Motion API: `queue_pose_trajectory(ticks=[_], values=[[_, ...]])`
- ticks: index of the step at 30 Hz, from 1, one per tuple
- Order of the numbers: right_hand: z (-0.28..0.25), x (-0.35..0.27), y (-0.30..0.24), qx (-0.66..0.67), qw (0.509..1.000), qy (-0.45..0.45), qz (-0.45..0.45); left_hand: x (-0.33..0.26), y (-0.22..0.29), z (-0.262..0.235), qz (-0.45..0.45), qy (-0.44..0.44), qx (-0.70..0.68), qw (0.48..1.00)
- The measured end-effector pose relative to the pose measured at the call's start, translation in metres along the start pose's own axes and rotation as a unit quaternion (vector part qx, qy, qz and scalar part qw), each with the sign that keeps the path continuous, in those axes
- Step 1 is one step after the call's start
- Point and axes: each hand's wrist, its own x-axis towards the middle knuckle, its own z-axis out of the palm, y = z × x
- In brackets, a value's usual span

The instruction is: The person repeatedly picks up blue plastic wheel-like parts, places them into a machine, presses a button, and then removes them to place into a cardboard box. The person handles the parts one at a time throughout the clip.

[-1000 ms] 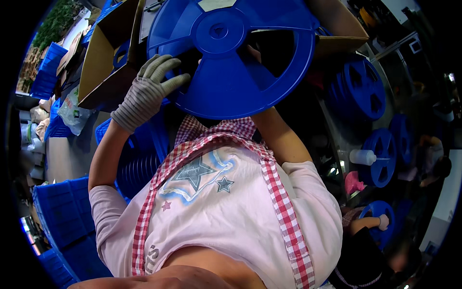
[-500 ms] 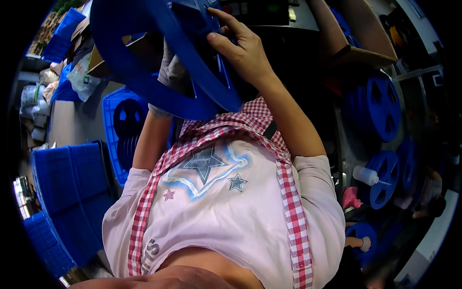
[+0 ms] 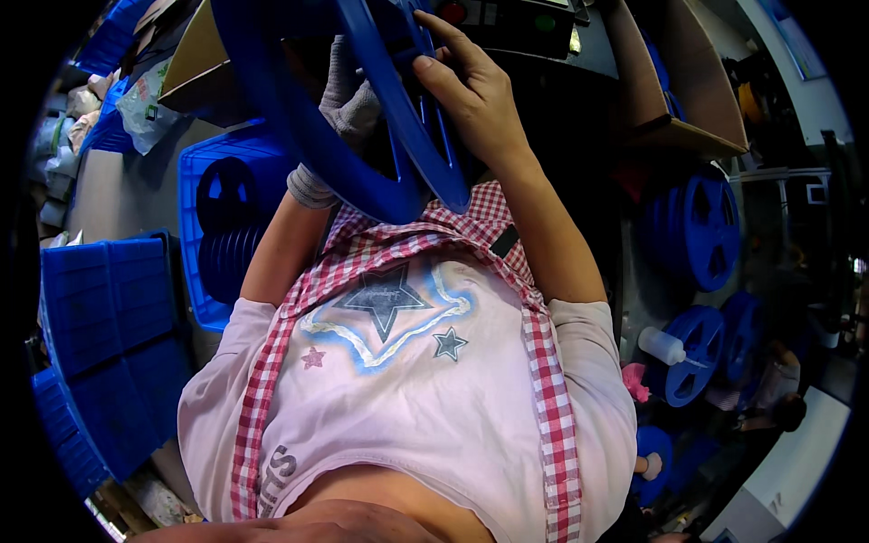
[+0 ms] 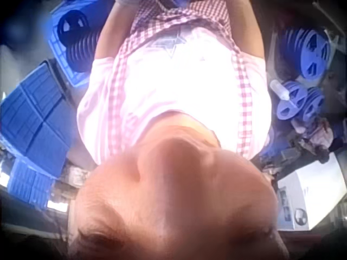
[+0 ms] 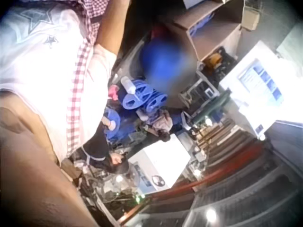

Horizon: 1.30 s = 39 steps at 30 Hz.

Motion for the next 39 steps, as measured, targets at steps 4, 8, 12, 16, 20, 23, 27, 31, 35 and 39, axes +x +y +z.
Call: queue_pose_trajectory(ticks=[4, 8, 12, 16, 20, 23, 27, 31, 35, 39], values=[[-0.001, 0.000, 0.000, 0.022, 1.000, -0.006, -0.021, 0.018, -0.018, -0.018, 0.042, -0.139, -0.042, 0.988], [0.005, 0.000, 0.000, 0.024, 1.000, 0.015, -0.007, 0.030, -0.029, -0.028, 0.076, -0.253, -0.069, 0.962], [0.003, 0.000, -0.007, 0.028, 1.000, 0.003, -0.004, 0.026, -0.019, -0.020, 0.066, -0.239, -0.033, 0.968], [0.005, 0.000, -0.012, 0.033, 0.999, 0.002, -0.004, 0.030, -0.013, -0.017, 0.066, -0.243, -0.012, 0.968], [0.005, 0.001, -0.001, 0.023, 0.997, 0.025, -0.073, 0.030, -0.005, -0.013, 0.066, -0.246, 0.025, 0.967], [-0.001, 0.006, -0.006, -0.014, 0.998, 0.019, -0.053, 0.022, 0.002, -0.015, 0.092, -0.239, 0.091, 0.962], [-0.022, 0.020, -0.023, -0.174, 0.982, -0.010, -0.074, 0.044, 0.002, -0.013, 0.119, -0.287, 0.061, 0.949], [-0.036, 0.023, -0.050, -0.278, 0.952, -0.018, -0.124, 0.051, 0.014, -0.004, 0.148, -0.293, 0.062, 0.943], [-0.069, 0.046, -0.067, -0.351, 0.933, -0.040, -0.073, 0.087, -0.001, -0.005, 0.109, -0.366, -0.021, 0.924], [-0.106, 0.104, -0.044, -0.428, 0.897, -0.070, -0.088, 0.206, -0.006, -0.023, -0.027, -0.512, -0.140, 0.847]])
